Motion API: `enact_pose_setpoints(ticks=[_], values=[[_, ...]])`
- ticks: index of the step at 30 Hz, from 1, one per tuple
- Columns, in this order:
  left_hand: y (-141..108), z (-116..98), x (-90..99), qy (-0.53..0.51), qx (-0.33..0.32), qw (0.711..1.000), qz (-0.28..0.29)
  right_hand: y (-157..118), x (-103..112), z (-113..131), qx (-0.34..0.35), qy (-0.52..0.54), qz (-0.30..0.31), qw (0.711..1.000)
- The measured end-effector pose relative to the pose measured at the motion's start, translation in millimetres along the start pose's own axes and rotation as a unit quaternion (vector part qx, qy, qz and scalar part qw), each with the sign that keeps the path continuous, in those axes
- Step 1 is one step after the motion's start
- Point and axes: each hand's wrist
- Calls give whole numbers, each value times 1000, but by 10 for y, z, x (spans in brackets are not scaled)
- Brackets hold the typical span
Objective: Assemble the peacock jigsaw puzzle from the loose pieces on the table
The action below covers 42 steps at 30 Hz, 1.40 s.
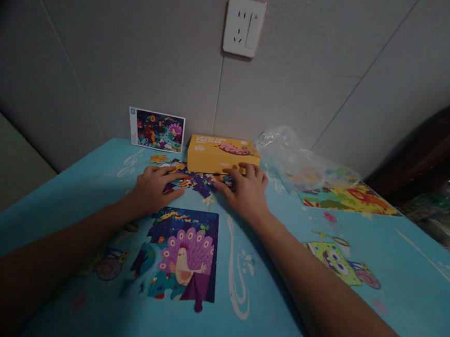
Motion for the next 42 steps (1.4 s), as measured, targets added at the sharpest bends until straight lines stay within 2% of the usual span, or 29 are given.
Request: enact_pose_setpoints(ticks=[3, 5, 8, 14, 19, 24, 30, 32, 37, 42], values=[[12, 5, -6, -22, -6, 1000, -12, -17, 16, 175, 165, 21, 98, 981], [24, 22, -19, -41, -16, 999, -27, -23, 32, 220, 200, 36, 148, 968], [39, 54, -40, -61, -36, 996, -52, -14, 63, 194, 174, 53, 158, 970], [60, 88, -49, -75, -45, 993, -73, 16, 63, 107, 100, 78, 114, 985], [73, 82, -30, -81, -56, 994, -55, 22, 23, 84, 83, 77, 99, 989], [32, 27, -28, -120, -117, 986, -15, 22, -15, 58, 90, 89, 91, 988], [0, 5, -37, -99, -47, 992, -59, 4, 22, 79, 100, 111, 81, 985], [-1, 7, -38, -96, -47, 993, -50, -14, 54, 114, 128, 117, 87, 981], [-13, -13, -36, -106, -108, 988, -35, -50, 87, 200, 208, 108, 149, 961], [-6, -10, -34, -109, -101, 988, -29, -35, 76, 180, 165, 81, 140, 973]])
Point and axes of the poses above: each hand's wrist, its own y-axis towards the middle knuckle, its own x-axis out of the back of the hand, z = x × y, and after that the axes turned 9 degrees about x, right-handed
